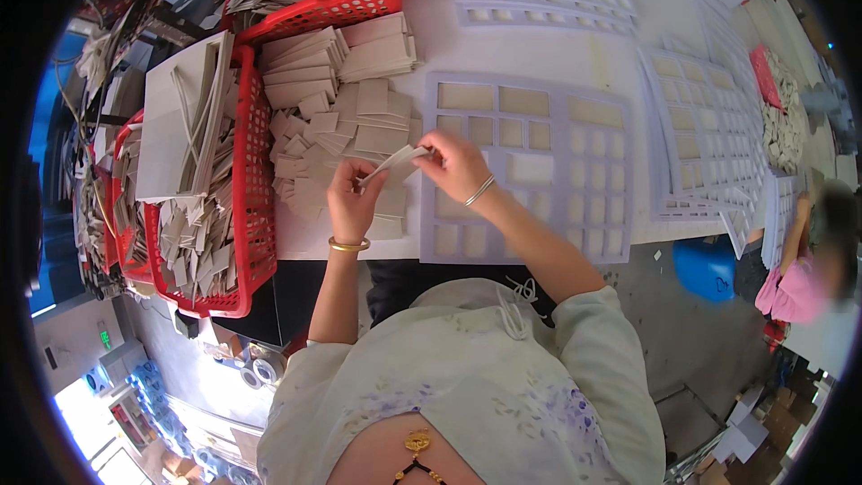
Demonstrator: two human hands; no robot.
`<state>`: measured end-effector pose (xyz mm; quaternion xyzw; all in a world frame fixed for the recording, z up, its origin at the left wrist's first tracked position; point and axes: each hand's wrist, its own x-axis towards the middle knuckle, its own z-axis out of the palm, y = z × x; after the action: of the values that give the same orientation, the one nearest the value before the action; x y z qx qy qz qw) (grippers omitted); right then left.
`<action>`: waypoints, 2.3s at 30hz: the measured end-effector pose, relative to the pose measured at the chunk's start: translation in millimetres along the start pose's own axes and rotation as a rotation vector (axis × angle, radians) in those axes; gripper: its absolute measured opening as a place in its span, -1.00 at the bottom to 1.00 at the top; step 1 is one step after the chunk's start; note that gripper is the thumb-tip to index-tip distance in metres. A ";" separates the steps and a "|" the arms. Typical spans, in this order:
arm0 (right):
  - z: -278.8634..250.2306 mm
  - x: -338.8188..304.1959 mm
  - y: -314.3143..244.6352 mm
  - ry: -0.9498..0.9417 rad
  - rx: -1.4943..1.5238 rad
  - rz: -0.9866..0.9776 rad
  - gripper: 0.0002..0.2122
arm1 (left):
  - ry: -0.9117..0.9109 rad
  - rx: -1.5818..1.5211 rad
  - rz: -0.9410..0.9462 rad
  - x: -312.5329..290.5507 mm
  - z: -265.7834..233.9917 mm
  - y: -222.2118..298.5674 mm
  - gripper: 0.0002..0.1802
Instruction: Placing cardboard pieces into the slots of a plastic or foam tray.
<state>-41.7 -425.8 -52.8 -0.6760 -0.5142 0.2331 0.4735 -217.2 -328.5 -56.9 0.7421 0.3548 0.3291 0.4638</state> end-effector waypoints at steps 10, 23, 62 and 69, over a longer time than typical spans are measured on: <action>-107.8 -60.7 73.0 0.423 0.146 0.297 -0.76 | -0.147 0.024 -0.058 13.3 63.2 -7.8 -0.87; -85.6 -113.8 53.4 0.421 0.405 0.567 -0.78 | -0.407 0.302 0.167 42.7 97.1 -22.9 -0.93; -27.2 -96.8 20.6 -0.200 -0.481 0.009 -0.55 | -0.458 0.510 0.341 -47.4 24.7 -9.9 -0.48; -36.5 -91.4 19.0 -0.193 -0.557 -0.009 -0.59 | -0.388 0.542 0.357 -52.9 32.9 -16.8 -0.47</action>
<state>-36.5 -524.5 -69.1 -0.7524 -0.6041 0.1441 0.2196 -222.1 -382.0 -92.4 0.9366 0.1997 0.1520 0.2446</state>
